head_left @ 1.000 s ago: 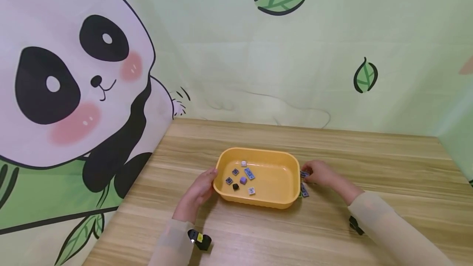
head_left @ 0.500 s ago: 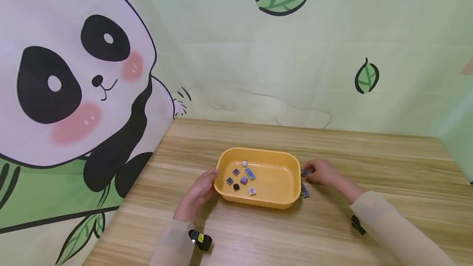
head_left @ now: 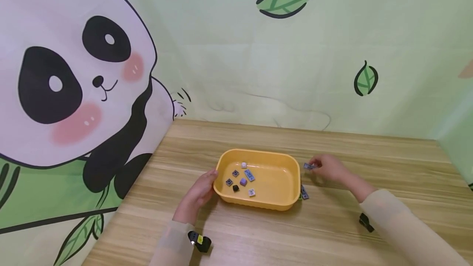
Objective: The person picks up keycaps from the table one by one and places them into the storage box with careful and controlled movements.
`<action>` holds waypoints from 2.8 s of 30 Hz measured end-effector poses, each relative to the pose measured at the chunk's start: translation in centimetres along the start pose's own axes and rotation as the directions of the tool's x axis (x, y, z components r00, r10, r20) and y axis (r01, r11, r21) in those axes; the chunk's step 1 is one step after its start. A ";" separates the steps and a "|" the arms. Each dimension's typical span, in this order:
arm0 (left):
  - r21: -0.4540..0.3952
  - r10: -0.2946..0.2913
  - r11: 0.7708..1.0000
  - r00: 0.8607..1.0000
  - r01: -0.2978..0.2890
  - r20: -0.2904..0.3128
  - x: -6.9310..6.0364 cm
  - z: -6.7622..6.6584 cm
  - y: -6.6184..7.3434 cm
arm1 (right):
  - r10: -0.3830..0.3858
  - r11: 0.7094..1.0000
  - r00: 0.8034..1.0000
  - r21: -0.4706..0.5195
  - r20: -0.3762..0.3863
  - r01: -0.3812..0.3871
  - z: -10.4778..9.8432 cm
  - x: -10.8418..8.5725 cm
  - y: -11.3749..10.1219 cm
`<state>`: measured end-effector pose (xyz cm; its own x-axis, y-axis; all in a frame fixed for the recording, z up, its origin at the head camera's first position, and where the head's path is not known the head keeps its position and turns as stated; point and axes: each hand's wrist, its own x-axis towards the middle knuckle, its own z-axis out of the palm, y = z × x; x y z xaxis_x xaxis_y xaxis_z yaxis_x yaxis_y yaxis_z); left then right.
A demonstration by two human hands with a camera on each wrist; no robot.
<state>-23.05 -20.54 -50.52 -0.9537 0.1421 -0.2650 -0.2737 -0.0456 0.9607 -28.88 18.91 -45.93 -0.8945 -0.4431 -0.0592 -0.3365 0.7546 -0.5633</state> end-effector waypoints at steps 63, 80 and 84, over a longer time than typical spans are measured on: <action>0.001 0.012 1.000 1.000 -0.012 0.011 -0.2 0.2 0.1 | -0.059 0.963 0.801 -0.177 0.596 0.203 0.0 9.5 -13.2; -0.008 0.006 1.000 1.000 -0.006 0.000 -0.2 0.1 0.1 | 0.086 0.995 0.743 -0.092 0.663 -0.033 2.4 11.8 -12.6; -0.009 0.007 1.000 1.000 -0.007 -0.008 -0.1 0.1 0.0 | 0.098 0.994 0.721 -0.098 0.686 -0.041 3.0 11.9 -12.4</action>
<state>-22.94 -20.44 -50.45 -0.9566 0.1337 -0.2590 -0.2682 -0.0555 0.9618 -34.50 2.81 -42.13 -0.4756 -0.5779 -0.6632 -0.3266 0.8161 -0.4769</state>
